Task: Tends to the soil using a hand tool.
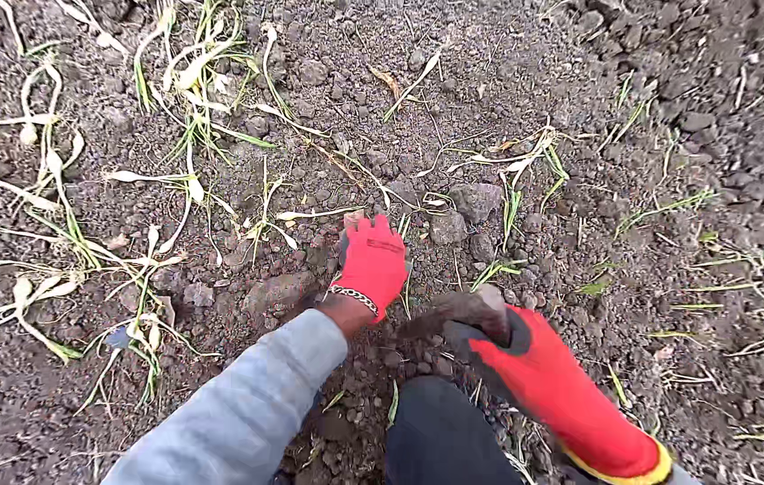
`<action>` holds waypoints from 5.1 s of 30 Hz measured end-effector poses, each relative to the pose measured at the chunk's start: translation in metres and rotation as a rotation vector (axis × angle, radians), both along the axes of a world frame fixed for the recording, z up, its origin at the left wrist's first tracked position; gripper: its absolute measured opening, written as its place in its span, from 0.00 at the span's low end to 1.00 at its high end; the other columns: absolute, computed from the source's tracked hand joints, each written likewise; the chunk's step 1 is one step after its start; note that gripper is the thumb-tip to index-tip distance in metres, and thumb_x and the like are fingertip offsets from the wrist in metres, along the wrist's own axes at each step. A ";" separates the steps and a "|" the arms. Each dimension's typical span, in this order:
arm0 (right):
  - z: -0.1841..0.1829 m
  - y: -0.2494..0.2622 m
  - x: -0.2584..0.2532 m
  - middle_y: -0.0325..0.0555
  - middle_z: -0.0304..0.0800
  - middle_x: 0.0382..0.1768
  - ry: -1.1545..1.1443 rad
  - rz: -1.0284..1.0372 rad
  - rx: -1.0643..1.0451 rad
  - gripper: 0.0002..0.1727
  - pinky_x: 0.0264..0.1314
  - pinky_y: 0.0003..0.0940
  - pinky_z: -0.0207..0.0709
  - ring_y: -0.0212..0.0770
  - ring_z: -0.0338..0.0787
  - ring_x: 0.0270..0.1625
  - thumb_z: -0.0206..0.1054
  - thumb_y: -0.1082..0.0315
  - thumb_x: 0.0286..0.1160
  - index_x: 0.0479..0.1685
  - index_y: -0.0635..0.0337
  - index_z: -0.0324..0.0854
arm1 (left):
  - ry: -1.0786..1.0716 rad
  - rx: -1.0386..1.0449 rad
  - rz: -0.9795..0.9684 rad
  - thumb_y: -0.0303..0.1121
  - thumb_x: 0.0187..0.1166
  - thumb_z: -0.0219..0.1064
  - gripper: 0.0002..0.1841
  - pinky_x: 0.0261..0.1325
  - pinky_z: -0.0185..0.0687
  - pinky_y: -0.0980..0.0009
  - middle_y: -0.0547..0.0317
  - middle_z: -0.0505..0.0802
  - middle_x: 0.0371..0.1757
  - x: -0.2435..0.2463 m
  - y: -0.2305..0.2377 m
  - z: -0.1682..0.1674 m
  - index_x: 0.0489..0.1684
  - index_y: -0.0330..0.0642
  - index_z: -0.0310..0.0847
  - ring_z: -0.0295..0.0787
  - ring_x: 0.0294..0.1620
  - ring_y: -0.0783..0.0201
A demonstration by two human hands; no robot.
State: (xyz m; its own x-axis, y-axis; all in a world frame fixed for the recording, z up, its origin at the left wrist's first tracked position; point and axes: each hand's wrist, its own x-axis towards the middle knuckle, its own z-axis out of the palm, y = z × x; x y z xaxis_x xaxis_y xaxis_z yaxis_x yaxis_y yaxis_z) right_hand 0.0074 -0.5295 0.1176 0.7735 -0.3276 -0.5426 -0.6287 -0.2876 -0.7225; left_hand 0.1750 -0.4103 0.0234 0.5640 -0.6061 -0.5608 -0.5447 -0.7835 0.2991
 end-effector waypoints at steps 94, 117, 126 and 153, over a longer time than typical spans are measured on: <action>-0.104 -0.114 0.022 0.56 0.91 0.59 0.619 0.041 -0.258 0.30 0.66 0.63 0.80 0.58 0.90 0.64 0.67 0.47 0.74 0.73 0.50 0.80 | -0.056 -0.019 -0.170 0.44 0.75 0.76 0.31 0.79 0.73 0.40 0.40 0.71 0.88 0.115 -0.037 -0.025 0.79 0.48 0.79 0.72 0.84 0.39; 0.031 -0.192 0.203 0.47 0.82 0.25 0.034 -0.044 -0.213 0.18 0.24 0.46 0.76 0.44 0.82 0.22 0.63 0.48 0.85 0.47 0.55 0.82 | 0.283 0.267 0.244 0.40 0.80 0.67 0.26 0.73 0.79 0.39 0.40 0.90 0.66 0.088 -0.047 -0.031 0.75 0.40 0.77 0.86 0.70 0.41; -0.025 -0.160 0.088 0.49 0.85 0.30 0.464 0.118 -0.025 0.18 0.37 0.50 0.82 0.46 0.87 0.31 0.67 0.51 0.82 0.43 0.60 0.84 | 0.063 -0.170 0.571 0.35 0.81 0.72 0.10 0.68 0.81 0.39 0.45 0.93 0.57 0.067 0.011 -0.004 0.54 0.46 0.94 0.88 0.63 0.44; -0.105 -0.078 0.124 0.54 0.91 0.39 0.149 0.157 -0.130 0.16 0.43 0.65 0.83 0.56 0.92 0.42 0.68 0.54 0.78 0.55 0.55 0.85 | 0.081 -0.513 0.736 0.38 0.83 0.71 0.08 0.38 0.92 0.55 0.58 0.96 0.40 0.079 -0.046 0.022 0.51 0.47 0.89 0.93 0.32 0.60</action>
State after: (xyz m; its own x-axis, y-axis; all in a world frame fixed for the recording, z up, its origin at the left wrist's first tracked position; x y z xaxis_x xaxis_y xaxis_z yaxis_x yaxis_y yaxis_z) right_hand 0.1317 -0.6076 0.0129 0.7349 -0.2837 -0.6159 -0.6657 -0.4748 -0.5757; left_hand 0.2539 -0.4565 0.0456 0.8788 -0.2939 -0.3759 0.0803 -0.6855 0.7236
